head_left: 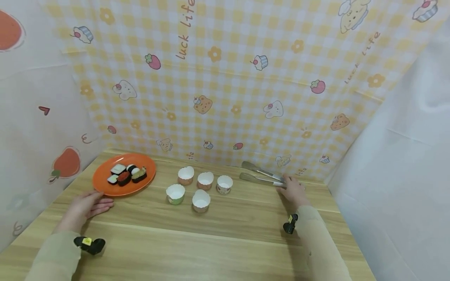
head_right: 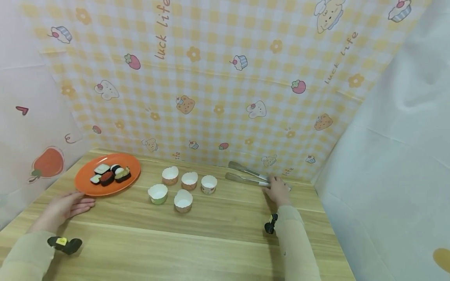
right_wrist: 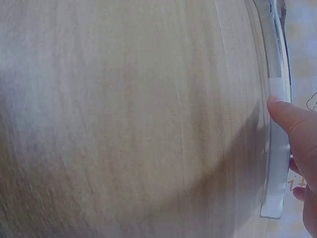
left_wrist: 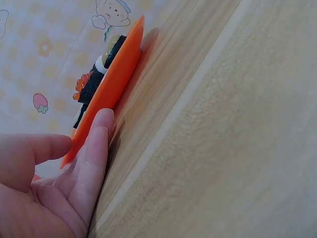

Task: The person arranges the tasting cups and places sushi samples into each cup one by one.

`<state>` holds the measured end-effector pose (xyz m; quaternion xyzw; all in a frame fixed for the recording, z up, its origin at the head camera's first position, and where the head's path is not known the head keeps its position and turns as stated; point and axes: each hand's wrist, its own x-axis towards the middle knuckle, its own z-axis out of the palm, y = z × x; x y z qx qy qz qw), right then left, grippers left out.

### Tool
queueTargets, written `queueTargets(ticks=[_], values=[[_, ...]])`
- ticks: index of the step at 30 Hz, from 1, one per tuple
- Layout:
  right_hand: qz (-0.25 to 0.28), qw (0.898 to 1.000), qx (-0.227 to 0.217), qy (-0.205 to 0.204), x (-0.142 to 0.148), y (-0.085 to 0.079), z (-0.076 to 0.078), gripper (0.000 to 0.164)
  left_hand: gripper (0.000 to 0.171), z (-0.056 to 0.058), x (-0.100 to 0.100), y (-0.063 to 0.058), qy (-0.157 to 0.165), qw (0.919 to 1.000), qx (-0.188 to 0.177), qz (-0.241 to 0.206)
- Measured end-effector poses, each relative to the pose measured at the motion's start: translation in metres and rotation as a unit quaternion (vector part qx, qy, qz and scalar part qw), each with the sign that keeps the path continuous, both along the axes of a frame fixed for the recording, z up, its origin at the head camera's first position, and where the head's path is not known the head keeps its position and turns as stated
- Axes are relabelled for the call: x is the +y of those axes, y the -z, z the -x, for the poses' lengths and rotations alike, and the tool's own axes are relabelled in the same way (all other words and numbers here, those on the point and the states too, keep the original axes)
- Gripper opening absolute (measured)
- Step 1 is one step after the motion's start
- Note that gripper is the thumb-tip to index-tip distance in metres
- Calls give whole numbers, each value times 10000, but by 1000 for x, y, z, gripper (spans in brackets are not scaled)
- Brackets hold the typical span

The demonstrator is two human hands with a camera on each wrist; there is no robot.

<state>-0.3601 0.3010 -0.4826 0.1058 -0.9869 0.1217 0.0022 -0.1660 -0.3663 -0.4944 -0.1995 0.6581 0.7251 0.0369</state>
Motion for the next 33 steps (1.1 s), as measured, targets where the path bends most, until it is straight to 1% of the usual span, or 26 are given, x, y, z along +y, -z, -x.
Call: queueTargets(ticks=[3,5,8,13,15,17,22,29,33], values=[[66,10000,35,8,2,2,0,70,57,1,-2,1,65,9997,57,-208],[90,9999,58,6,2,3,0,70,52,2,-4,2,125,9993,78,-350],[138,9999,83,34,2,4,0,69,48,3,-7,4,191,9984,-19,-529],[168,9997,180,-17,2,6,-1,66,35,5,-12,1,483,9949,-203,-861],[132,9995,259,-84,3,7,-2,64,30,5,-13,0,594,9935,-221,-943],[99,9994,313,-134,3,8,-2,61,29,4,-14,-1,676,9925,-223,-992],[66,9993,340,-125,4,10,-3,56,30,5,-14,-3,737,9914,-217,-1057],[29,9992,366,-166,6,13,-4,50,25,7,-14,-2,616,9917,-274,-1097],[26,9987,433,-253,6,14,-4,47,22,7,-15,-1,591,9905,-186,-1226]])
